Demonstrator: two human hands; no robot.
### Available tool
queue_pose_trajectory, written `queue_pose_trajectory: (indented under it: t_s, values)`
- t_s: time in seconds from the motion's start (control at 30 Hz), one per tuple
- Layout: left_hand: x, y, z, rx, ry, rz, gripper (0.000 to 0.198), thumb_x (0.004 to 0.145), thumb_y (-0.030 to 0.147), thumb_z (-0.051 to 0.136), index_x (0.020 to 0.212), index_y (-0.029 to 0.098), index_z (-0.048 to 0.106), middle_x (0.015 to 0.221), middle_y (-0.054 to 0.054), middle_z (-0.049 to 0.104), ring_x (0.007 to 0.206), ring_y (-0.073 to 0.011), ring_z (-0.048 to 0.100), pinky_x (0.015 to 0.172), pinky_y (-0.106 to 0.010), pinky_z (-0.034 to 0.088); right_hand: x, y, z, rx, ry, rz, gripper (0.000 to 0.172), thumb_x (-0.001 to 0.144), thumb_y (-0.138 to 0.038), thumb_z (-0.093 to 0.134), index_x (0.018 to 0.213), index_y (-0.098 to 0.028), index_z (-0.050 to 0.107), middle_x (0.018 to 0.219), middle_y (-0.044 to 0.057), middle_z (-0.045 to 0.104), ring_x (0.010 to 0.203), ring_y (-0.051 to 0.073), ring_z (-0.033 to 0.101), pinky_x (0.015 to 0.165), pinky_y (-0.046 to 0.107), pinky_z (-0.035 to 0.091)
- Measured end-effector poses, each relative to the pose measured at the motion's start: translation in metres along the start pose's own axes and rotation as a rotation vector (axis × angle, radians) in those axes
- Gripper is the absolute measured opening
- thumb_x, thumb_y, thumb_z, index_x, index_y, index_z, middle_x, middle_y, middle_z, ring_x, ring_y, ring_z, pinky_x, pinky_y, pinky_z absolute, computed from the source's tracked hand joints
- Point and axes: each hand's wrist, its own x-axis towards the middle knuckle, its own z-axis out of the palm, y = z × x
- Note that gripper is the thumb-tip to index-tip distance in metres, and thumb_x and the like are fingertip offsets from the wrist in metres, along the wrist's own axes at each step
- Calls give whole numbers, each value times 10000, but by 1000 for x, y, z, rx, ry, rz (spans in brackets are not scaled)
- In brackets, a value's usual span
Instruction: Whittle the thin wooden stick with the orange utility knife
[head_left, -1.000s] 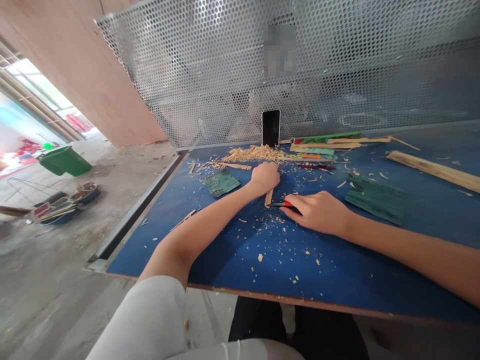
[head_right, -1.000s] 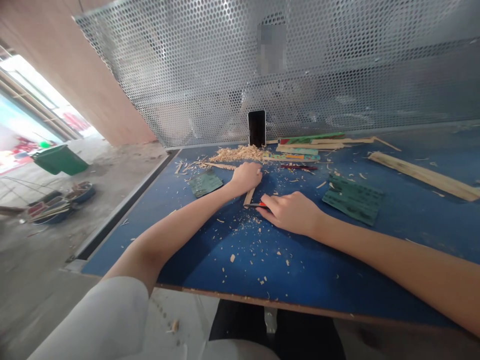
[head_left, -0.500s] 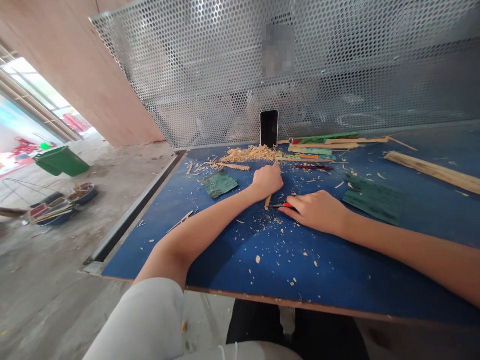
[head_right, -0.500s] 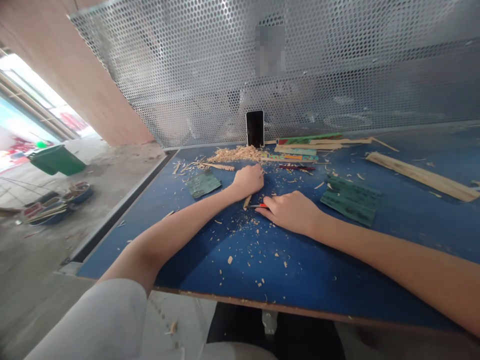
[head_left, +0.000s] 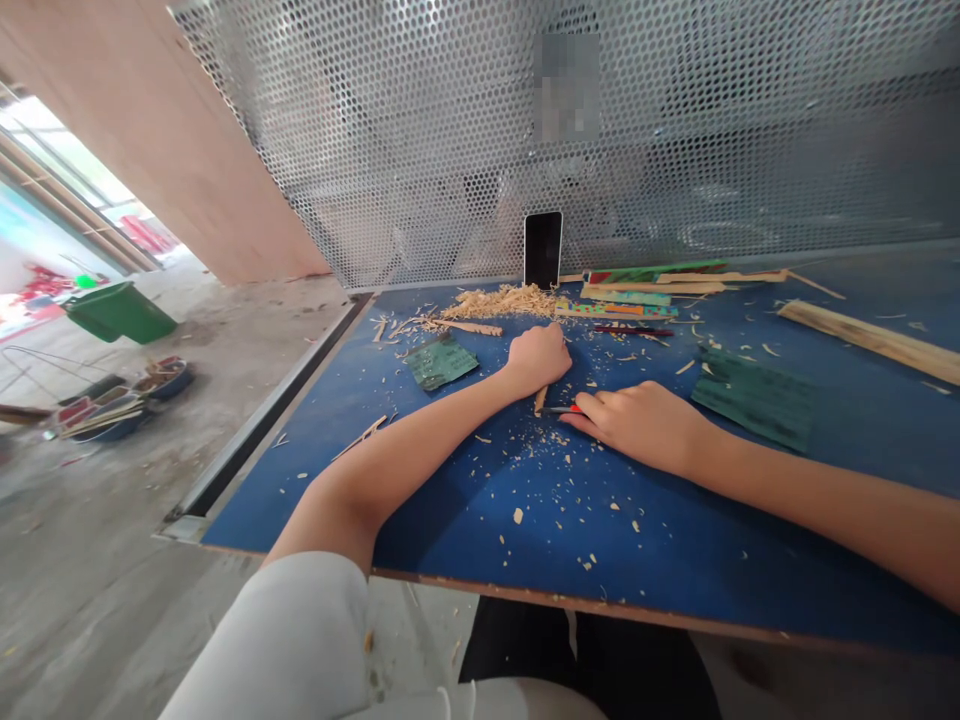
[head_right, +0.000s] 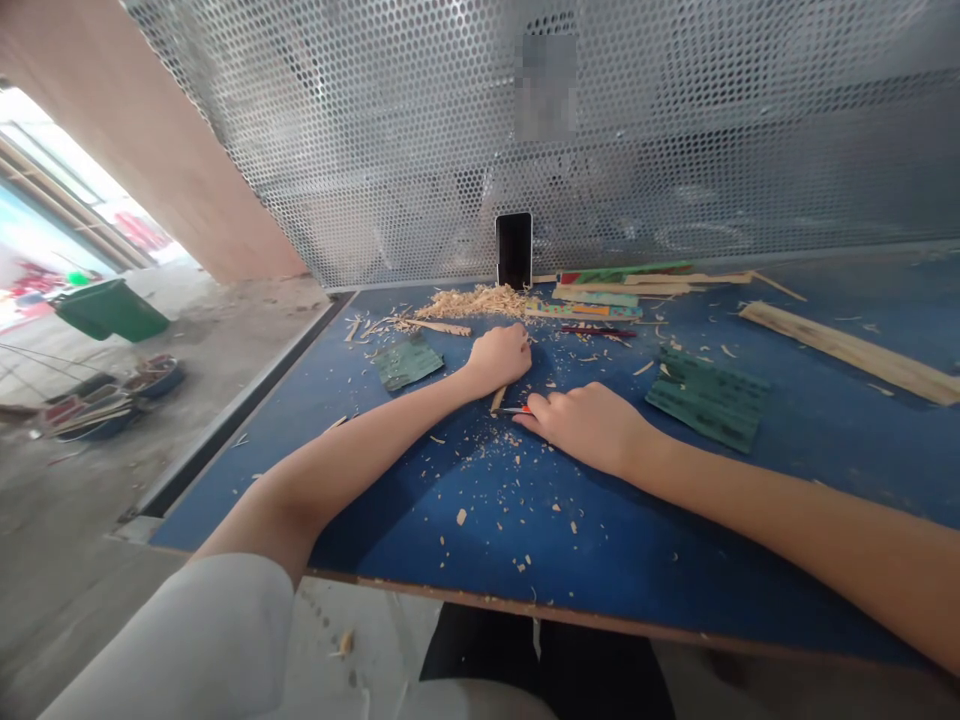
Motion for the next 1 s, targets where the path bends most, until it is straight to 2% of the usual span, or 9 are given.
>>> queue_pose_trajectory:
  t_s: [0.23,0.4,0.73,1.0]
  values:
    - [0,0,1,-5,4,-5,286,1013,286,477,1175,157,675,1140,-174,753,1053,-301,752,877,-383,586,2,-5,-9,-1,-106,28,451,1153,-467,331,976,-169,619,676,51,704,566,245,696,513,358,106]
    - [0,0,0,-2,0,-1,285,1019,290,470,1163,160,678,1127,-167,758,1042,-299,753,869,-380,586,2,-5,-8,11,-138,10,408,1148,-449,371,987,-174,625,699,51,729,577,258,711,516,354,117]
    - [-2,2,1,-26,35,-37,297,1008,281,458,1209,188,656,1123,-146,771,1059,-307,752,899,-390,565,-3,0,-4,-43,-45,-10,477,1159,-465,302,980,-162,625,740,57,727,588,236,697,518,354,116]
    - [-3,4,4,-52,36,-17,346,965,263,506,1283,195,624,1110,-149,771,1053,-314,750,895,-392,556,-4,-7,-7,-5,-50,50,476,1155,-467,318,958,-163,627,716,57,714,581,233,689,520,353,112]
